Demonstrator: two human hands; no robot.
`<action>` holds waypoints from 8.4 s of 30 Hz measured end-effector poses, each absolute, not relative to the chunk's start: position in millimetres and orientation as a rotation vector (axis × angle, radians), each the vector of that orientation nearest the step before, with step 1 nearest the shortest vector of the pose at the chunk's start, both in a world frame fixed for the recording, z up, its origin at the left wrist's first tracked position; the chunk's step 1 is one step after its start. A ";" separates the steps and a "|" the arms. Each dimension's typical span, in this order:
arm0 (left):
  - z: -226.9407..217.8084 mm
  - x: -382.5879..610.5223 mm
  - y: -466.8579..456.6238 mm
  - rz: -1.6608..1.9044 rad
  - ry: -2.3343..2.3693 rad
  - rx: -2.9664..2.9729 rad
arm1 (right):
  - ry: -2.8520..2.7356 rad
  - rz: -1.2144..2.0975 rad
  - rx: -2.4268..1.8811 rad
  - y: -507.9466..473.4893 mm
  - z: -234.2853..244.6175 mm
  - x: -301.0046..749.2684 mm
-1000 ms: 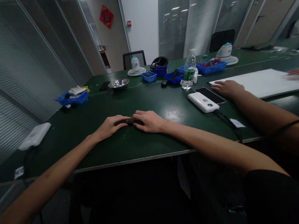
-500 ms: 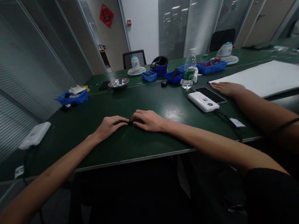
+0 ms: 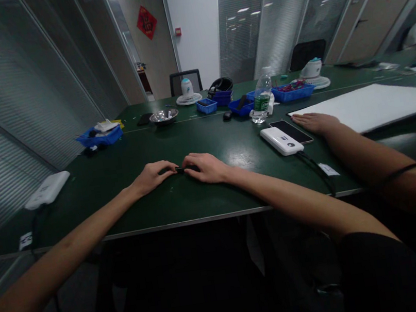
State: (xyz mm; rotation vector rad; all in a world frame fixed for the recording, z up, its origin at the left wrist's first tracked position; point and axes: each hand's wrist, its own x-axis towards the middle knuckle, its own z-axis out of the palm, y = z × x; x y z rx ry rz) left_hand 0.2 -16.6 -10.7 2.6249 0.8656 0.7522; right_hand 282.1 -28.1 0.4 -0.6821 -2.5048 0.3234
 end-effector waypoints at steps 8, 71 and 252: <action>-9.0 4.8 -19.9 0.772 0.892 2.553 | -2.453 0.314 -0.713 -25.9 -1.1 283.3; -12.6 -105.6 45.8 1.093 1.701 2.106 | -2.521 0.168 -1.067 -27.0 6.2 287.1; -7.9 -2.1 -4.6 0.790 0.743 2.326 | -2.619 0.120 -0.791 -33.7 3.9 281.0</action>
